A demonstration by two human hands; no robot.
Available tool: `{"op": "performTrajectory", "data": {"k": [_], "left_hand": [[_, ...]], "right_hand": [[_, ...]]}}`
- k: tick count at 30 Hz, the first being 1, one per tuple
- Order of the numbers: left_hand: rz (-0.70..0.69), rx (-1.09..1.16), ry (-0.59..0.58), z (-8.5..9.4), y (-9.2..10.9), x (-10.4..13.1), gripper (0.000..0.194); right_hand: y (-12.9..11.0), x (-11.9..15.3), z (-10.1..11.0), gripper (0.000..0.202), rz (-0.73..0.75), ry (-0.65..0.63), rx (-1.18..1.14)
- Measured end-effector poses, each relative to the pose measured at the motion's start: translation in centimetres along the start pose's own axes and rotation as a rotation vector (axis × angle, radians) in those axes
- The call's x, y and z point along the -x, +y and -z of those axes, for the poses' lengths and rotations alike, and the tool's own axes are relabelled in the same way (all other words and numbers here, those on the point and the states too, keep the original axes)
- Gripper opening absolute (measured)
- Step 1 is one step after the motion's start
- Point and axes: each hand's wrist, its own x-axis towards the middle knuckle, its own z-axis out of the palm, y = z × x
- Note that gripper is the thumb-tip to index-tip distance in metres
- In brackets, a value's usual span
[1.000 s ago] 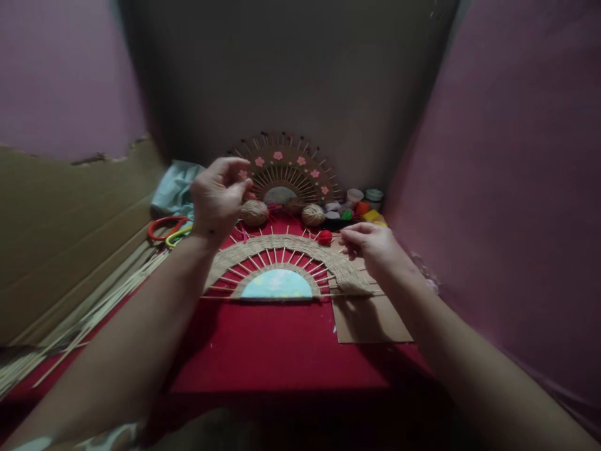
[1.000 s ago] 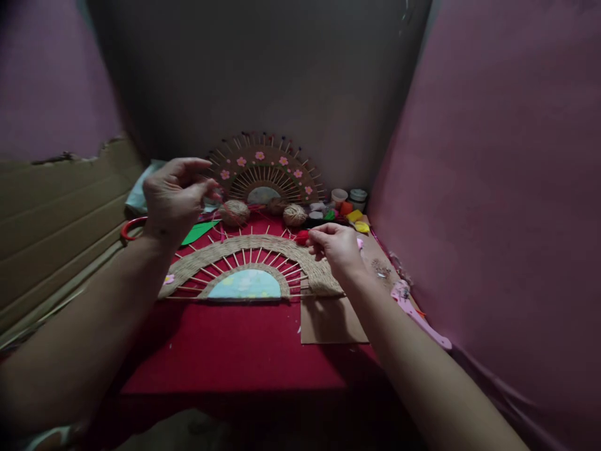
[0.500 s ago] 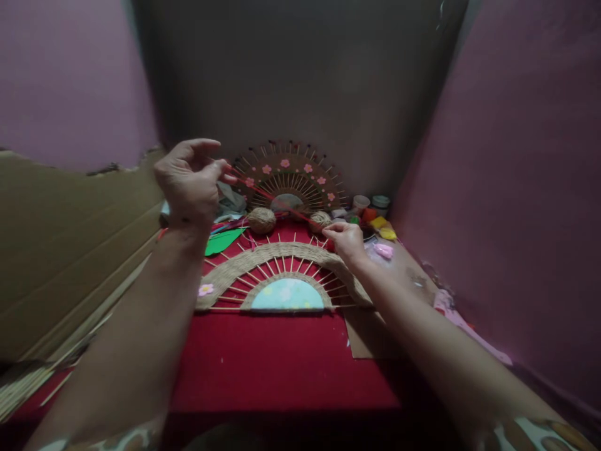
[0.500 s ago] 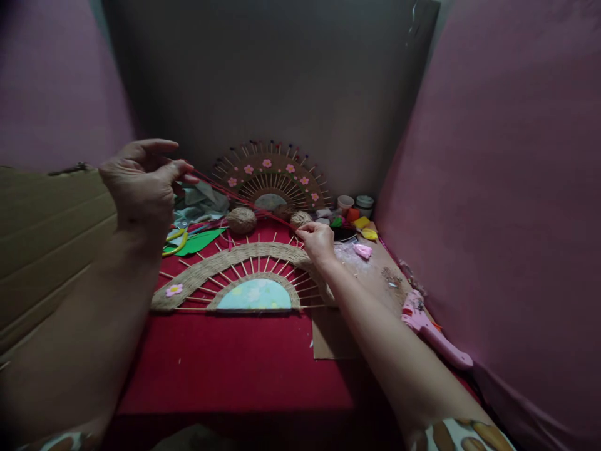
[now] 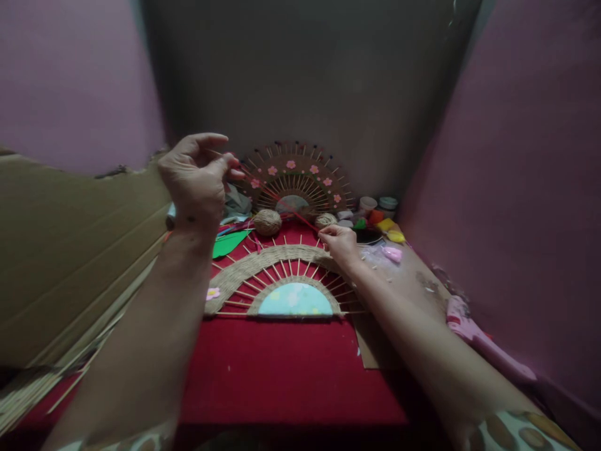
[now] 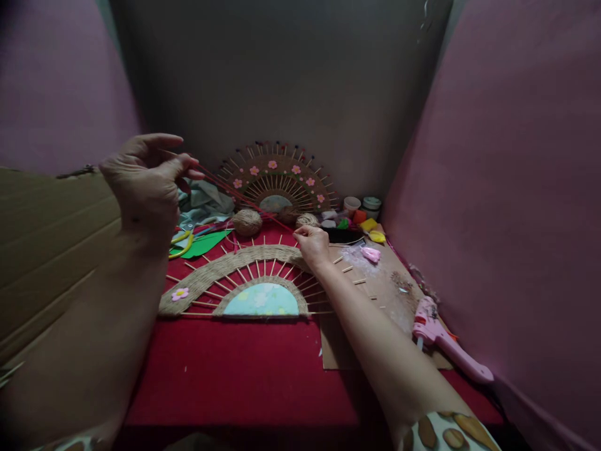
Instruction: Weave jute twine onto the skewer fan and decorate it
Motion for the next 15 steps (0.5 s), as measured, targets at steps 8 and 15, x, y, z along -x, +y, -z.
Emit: {"op": "performTrajectory", "data": {"k": [8, 15], "left_hand": [[0.139, -0.027, -0.002, 0.7, -1.9, -0.1, 0.023], [0.578, -0.155, -0.398, 1.3, -4.8, 4.2, 0.017]], "right_hand": [[-2.0, 3.9, 3.6, 0.014, 0.158, -0.113, 0.160], [-2.3, 13.1, 7.7, 0.019, 0.328, -0.195, 0.375]]}}
